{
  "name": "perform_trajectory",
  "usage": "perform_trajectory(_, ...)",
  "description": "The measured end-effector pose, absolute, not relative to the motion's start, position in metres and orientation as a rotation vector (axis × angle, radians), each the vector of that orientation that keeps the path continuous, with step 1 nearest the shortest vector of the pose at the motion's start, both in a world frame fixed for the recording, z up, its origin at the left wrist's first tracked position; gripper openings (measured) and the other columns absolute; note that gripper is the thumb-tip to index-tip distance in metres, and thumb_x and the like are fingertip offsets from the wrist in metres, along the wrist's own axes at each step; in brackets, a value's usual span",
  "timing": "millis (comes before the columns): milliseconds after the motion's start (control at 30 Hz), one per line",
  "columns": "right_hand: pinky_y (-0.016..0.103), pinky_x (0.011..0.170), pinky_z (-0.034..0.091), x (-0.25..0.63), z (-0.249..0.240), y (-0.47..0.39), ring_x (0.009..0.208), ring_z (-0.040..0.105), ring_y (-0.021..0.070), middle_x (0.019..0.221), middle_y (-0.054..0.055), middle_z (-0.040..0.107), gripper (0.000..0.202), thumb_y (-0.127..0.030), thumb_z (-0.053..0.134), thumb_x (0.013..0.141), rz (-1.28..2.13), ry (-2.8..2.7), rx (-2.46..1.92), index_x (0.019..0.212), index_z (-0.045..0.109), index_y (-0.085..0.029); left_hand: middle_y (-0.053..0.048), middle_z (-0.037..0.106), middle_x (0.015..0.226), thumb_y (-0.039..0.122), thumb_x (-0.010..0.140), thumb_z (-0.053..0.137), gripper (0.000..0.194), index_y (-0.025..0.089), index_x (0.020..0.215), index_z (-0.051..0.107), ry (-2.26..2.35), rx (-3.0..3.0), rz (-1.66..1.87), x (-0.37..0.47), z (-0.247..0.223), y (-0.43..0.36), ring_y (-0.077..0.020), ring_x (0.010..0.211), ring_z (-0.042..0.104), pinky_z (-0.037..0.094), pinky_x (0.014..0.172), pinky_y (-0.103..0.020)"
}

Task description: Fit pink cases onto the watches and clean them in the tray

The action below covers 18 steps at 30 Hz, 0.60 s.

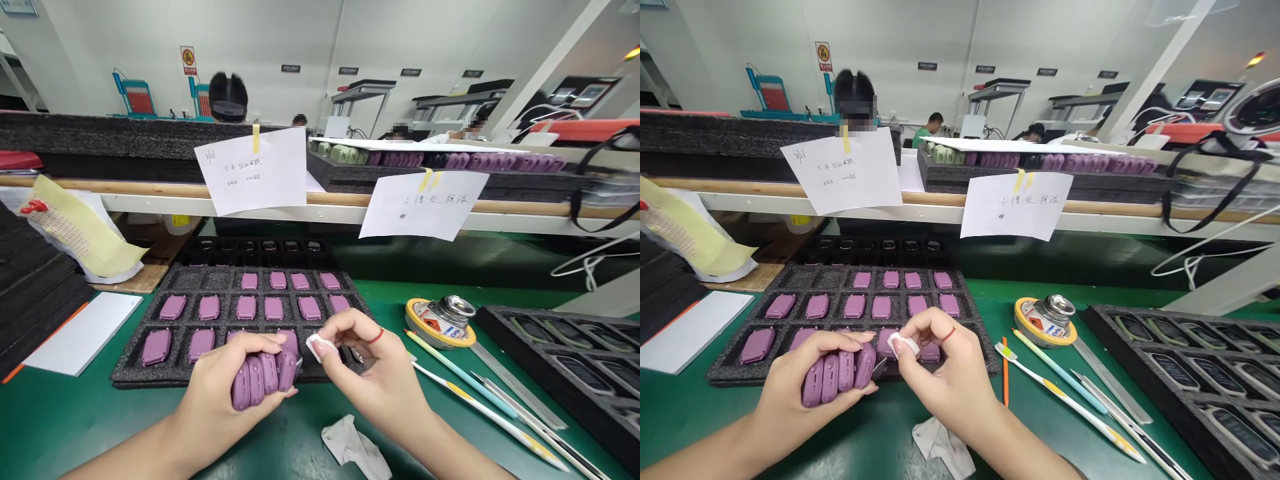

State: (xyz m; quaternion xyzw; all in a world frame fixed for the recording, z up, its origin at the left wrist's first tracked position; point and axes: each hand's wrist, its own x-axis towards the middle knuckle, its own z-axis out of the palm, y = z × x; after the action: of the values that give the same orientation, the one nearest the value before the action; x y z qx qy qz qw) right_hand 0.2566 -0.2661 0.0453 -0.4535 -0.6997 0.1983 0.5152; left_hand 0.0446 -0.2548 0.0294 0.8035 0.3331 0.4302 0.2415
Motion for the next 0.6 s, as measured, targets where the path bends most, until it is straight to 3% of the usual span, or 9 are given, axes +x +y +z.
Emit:
perform_trajectory(300,0.019,0.055,0.051,0.234,0.039,-0.285,0.061,0.059,0.0101,0.068,-0.004,0.058,0.015,-0.01,0.061,0.086,0.446,-1.686,-0.938,0.083,0.053,-0.023,-0.009,0.078,0.106,0.026,0.093,0.063,0.026,0.019,0.117,0.055,0.87,2.633,1.254,0.04,0.033,-0.254,-0.0164,0.103,0.075,0.057,0.093,-0.02)
perform_trajectory(600,0.015,0.047,0.047,0.216,0.023,-0.277,0.052,0.053,0.007,0.066,-0.006,0.05,0.02,-0.008,0.055,0.085,0.304,-1.645,-0.974,0.079,0.043,-0.023,-0.014,0.078,0.102,0.02,0.094,0.061,0.02,0.015,0.112,0.056,0.836,2.766,1.295,0.041,0.029,-0.25,-0.0212,0.098,0.077,0.059,0.091,-0.024)
